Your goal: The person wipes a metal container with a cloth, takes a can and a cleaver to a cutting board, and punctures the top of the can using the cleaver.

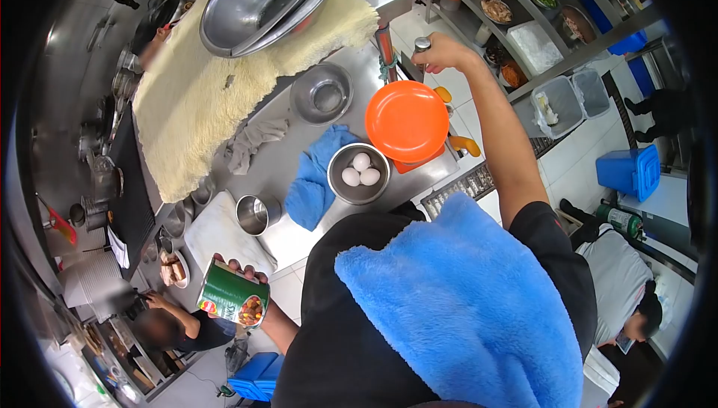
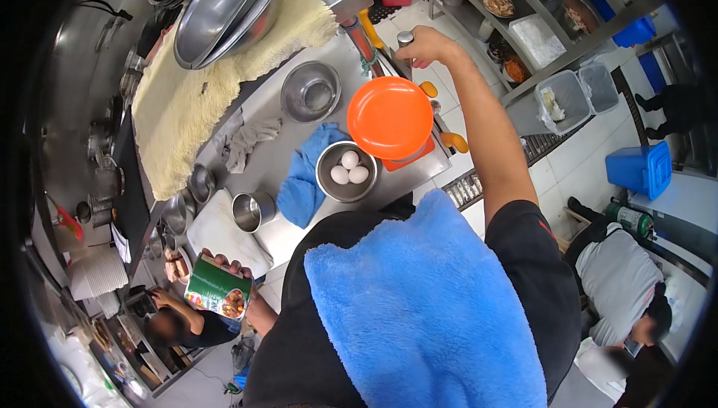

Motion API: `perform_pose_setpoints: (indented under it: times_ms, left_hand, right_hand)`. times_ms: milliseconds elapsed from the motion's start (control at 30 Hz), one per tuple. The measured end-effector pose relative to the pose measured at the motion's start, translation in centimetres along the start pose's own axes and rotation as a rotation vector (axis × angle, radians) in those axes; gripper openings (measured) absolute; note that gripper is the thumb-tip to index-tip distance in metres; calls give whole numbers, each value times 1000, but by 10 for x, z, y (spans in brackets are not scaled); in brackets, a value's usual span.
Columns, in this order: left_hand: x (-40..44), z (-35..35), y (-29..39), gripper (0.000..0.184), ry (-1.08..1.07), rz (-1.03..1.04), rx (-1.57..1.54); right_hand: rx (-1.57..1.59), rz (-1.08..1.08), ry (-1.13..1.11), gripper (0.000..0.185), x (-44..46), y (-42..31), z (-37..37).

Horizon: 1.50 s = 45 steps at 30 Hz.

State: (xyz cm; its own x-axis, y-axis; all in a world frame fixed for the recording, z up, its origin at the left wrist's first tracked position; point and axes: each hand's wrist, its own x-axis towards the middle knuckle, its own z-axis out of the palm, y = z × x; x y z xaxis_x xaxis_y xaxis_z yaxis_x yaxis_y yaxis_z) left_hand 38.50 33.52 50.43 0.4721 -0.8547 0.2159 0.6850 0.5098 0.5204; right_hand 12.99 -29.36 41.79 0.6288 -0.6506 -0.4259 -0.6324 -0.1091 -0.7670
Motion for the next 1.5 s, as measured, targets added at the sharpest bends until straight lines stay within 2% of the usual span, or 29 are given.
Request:
perform_pose_setpoints:
  times_ms: [100, 200, 300, 333, 533, 700, 933, 1033, 1133, 1233, 1433, 1500]
  left_hand:
    - [3, -1, -3, 124, -16, -19, 0]
    - [5, 2, -3, 124, -6, -22, -7]
    - [6, 1, -2, 123, -17, -21, -11]
    - [5, 1, -1, 123, -16, -23, -12]
    - [1, -3, 1, 125, -8, -10, -1]
    - [-6, -8, 1, 130, 10, 31, 0]
    - [-17, -11, -4, 124, 79, 114, 10]
    - [-34, -25, 3, 123, 188, 125, -16]
    - [-48, -37, 14, 114, 288, 127, -39]
    - [-54, -48, 31, 107, 328, 102, -115]
    - [-78, -88, 72, 98, 455, 103, 4]
    - [-87, -107, 89, 92, 601, 164, 90]
  right_hand:
    - [-1, 0, 24, 42, -5, -1, 8]
    - [-61, -30, -22, 49, 10, 17, 22]
    - [-62, 7, 28, 34, 12, 21, 25]
    - [-32, -4, 19, 34, 10, 23, 23]
    - [-48, -47, 43, 36, -38, -19, -17]
    - [71, -133, 106, 32, -95, -48, -51]
    - [227, -231, 375, 28, -201, -64, -98]
    - [304, -304, 535, 30, -246, -60, -103]
    - [315, -356, 635, 30, -294, -59, -103]
    - [280, -523, 695, 32, -340, -67, -88]
    - [281, -710, 396, 46, -408, -86, -36]
    - [276, -729, 351, 49, -407, -101, 5]
